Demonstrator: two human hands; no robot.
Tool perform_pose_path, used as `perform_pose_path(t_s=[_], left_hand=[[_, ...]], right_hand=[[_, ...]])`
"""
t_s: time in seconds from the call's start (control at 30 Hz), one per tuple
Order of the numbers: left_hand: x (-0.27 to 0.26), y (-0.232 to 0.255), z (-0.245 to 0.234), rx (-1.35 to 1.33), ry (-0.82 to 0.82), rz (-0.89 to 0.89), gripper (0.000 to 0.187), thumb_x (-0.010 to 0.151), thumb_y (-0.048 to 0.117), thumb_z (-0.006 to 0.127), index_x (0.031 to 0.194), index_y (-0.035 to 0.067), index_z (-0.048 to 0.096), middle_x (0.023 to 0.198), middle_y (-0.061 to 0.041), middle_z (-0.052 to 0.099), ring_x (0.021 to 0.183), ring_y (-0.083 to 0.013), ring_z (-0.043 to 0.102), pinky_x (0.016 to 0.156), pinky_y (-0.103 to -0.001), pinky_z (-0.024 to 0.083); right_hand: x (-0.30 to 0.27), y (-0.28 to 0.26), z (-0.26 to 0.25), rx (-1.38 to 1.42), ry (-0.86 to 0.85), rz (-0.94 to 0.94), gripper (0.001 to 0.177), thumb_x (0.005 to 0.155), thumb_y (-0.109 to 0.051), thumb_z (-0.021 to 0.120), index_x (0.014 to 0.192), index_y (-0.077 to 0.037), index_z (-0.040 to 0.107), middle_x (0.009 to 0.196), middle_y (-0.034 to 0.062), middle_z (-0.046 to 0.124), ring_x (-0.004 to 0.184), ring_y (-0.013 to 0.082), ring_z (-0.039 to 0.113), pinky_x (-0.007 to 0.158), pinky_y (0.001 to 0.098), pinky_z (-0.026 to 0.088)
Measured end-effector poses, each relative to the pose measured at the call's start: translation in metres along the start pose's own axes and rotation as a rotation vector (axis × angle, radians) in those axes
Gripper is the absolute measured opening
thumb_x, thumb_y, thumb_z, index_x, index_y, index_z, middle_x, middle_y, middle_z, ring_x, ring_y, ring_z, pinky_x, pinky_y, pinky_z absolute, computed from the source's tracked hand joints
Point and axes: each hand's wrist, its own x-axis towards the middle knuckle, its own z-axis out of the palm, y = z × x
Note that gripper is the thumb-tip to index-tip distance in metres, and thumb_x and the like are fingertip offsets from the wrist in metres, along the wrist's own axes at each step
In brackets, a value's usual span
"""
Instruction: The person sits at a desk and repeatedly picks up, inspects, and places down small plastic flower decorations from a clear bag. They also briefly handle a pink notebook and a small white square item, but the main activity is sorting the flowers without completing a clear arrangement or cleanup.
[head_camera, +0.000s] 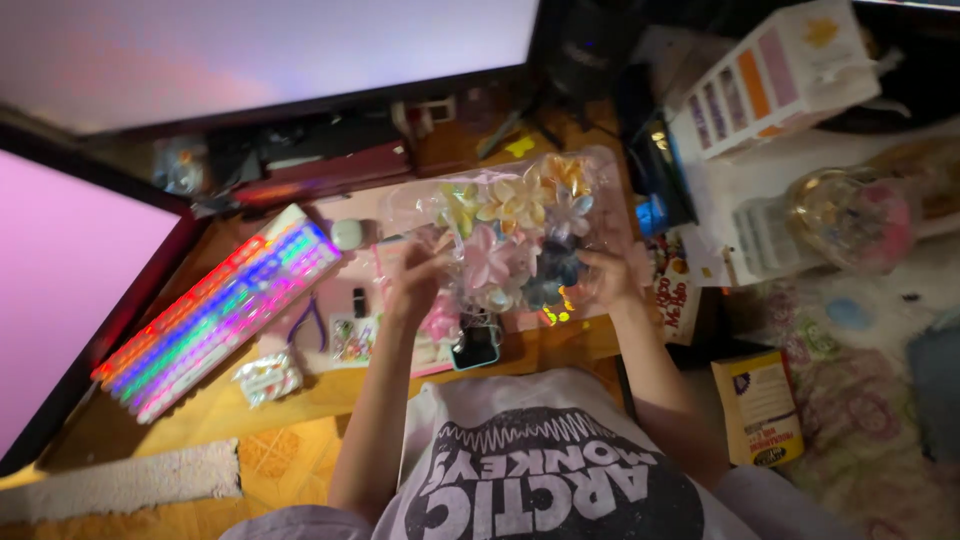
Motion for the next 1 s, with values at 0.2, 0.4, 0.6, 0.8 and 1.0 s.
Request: perform_pose_path(t_s=[0.2, 0.4, 0.6, 0.8, 1.0], left_hand=[[-0.058, 0.095, -0.001, 0.035, -0.109, -0.038, 0.098, 0.067, -0.012, 0.087, 0.144, 0.013, 0.033, 0.088, 0.004, 0.048, 0.071, -0.0110, 0.060, 0.075, -0.041, 0.068], [-0.074, 0.099, -0.076, 0.208, 0.175, -0.098, 0.044, 0.088, 0.013, 0.082, 0.112, 0.011, 0.045, 0.097, -0.007, 0.055, 0.075, -0.0263, 0.071, 0.056, -0.043, 0.067], [-0.113, 0.134, -0.117, 0.275, 0.056, -0.044, 0.074, 0.098, 0.051, 0.063, 0.157, 0.015, 0.038, 0.150, -0.030, 0.044, 0.132, -0.0467, 0.051, 0.096, -0.062, 0.052], [-0.127, 0.147, -0.147, 0.139, -0.024, -0.050, 0.079, 0.099, 0.063, 0.049, 0.160, 0.016, 0.032, 0.162, -0.033, 0.021, 0.129, -0.0490, 0.053, 0.104, -0.067, 0.043], [-0.129, 0.151, -0.172, 0.157, -0.127, 0.067, 0.086, 0.101, 0.065, 0.041, 0.157, 0.002, 0.026, 0.136, -0.033, 0.054, 0.120, -0.0520, 0.060, 0.086, -0.058, 0.061]], right_hand=[[0.025, 0.042, 0.033, -0.031, -0.450, -0.045, 0.080, 0.069, 0.008, 0.073, 0.143, -0.010, 0.046, 0.124, 0.0067, 0.065, 0.107, 0.0242, 0.067, 0.092, 0.0424, 0.057], [0.014, 0.065, 0.087, -0.379, -0.514, -0.030, 0.065, 0.075, 0.001, 0.082, 0.135, -0.011, 0.059, 0.113, 0.0036, 0.070, 0.097, 0.0187, 0.069, 0.086, 0.0382, 0.060], [-0.007, 0.107, 0.122, -0.203, -0.397, 0.082, 0.037, 0.085, -0.006, 0.077, 0.119, -0.012, 0.067, 0.099, 0.0014, 0.069, 0.092, 0.0200, 0.069, 0.090, 0.0385, 0.057], [0.070, 0.183, 0.064, -0.122, -0.325, 0.167, 0.015, 0.083, -0.007, 0.078, 0.096, -0.013, 0.073, 0.083, 0.0045, 0.071, 0.078, 0.0247, 0.071, 0.081, 0.0394, 0.058], [-0.009, 0.141, 0.121, 0.078, -0.619, -0.017, 0.091, 0.077, 0.006, 0.065, 0.150, -0.042, 0.042, 0.155, 0.0040, 0.053, 0.083, -0.0019, 0.065, 0.080, 0.0092, 0.046]])
